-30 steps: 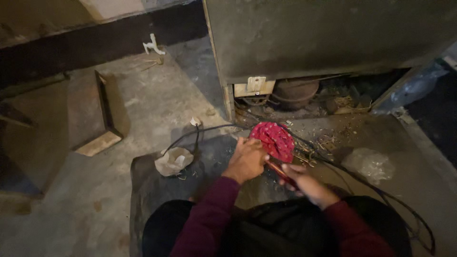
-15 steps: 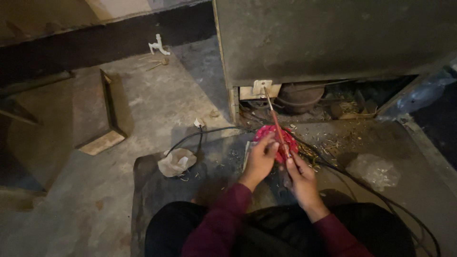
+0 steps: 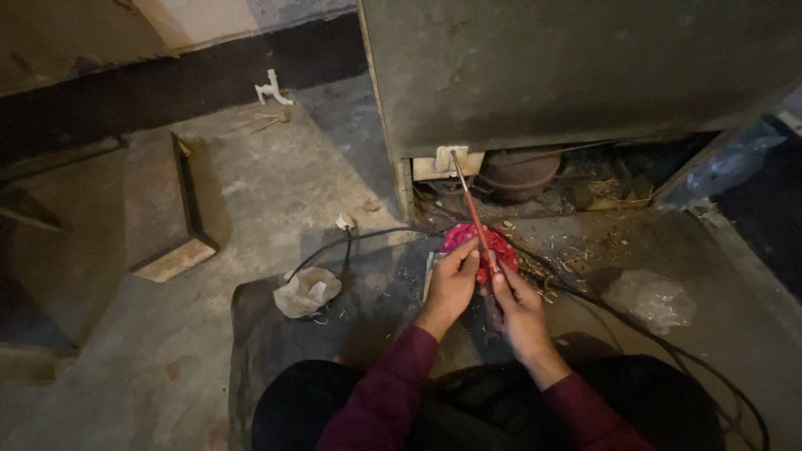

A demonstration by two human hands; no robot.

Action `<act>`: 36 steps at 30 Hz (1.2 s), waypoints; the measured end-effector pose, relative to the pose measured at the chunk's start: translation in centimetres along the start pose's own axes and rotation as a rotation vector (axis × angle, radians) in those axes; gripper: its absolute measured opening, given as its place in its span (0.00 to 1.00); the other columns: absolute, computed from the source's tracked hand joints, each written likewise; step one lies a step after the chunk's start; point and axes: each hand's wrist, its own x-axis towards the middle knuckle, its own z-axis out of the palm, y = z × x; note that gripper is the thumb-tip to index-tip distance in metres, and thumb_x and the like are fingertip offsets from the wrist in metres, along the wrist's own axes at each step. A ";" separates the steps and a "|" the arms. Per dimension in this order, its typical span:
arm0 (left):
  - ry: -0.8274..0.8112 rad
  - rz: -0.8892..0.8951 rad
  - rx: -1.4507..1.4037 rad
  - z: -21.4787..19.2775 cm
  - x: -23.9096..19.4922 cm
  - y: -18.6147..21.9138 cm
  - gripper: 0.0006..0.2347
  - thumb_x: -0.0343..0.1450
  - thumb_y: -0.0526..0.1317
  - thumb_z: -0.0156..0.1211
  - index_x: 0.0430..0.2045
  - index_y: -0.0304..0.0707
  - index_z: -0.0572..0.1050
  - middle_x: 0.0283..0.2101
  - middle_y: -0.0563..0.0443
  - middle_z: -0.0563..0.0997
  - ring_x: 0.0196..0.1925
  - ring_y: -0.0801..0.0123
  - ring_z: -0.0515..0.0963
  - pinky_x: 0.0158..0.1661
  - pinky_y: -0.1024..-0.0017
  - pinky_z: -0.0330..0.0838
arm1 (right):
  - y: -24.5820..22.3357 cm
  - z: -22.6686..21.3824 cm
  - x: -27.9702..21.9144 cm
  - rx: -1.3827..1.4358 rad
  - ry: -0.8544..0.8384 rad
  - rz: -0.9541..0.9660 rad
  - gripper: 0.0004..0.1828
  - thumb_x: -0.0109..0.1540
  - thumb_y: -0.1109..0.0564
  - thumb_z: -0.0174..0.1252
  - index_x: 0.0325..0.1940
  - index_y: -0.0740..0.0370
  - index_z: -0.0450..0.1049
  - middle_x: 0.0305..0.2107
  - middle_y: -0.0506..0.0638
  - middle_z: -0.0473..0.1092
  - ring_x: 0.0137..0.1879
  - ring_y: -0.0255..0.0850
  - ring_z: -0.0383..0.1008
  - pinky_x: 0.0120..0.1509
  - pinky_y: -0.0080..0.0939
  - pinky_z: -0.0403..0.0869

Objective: The person sits on the floor and uses a red-handled screwdriver to remove screws from a small white electrical box mounted on a wall. The person then opens the box to reveal internal wiring and continues to adjust components inside.

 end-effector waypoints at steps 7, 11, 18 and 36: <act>-0.025 -0.038 0.049 -0.1 -0.1 0.3 0.15 0.77 0.36 0.51 0.59 0.37 0.75 0.45 0.50 0.86 0.45 0.76 0.82 0.48 0.76 0.75 | 0.4 -0.3 0.0 -0.060 0.029 0.022 0.24 0.69 0.50 0.48 0.70 0.52 0.69 0.25 0.43 0.68 0.20 0.29 0.59 0.20 0.29 0.57; -0.003 0.026 0.013 0.1 0.1 -0.2 0.15 0.78 0.36 0.51 0.58 0.35 0.75 0.45 0.50 0.86 0.46 0.76 0.82 0.48 0.76 0.75 | 0.3 -0.1 0.0 0.016 -0.022 -0.017 0.24 0.70 0.50 0.48 0.71 0.52 0.69 0.25 0.42 0.67 0.21 0.27 0.58 0.21 0.28 0.56; -0.062 -0.126 -0.164 0.2 0.2 -1.8 0.16 0.79 0.38 0.47 0.61 0.39 0.74 0.41 0.51 0.83 0.38 0.76 0.78 0.41 0.76 0.74 | -1.4 0.8 -0.8 0.161 -0.018 0.126 0.16 0.71 0.46 0.47 0.53 0.58 0.72 0.26 0.45 0.68 0.20 0.29 0.58 0.19 0.30 0.54; 0.062 -0.261 -0.112 0.0 -0.9 5.4 0.16 0.74 0.46 0.62 0.49 0.33 0.80 0.25 0.53 0.78 0.25 0.72 0.72 0.28 0.73 0.66 | -4.7 6.0 -2.8 -0.989 0.421 -0.352 0.20 0.63 0.50 0.56 0.58 0.55 0.73 0.29 0.65 0.76 0.34 0.66 0.78 0.37 0.63 0.76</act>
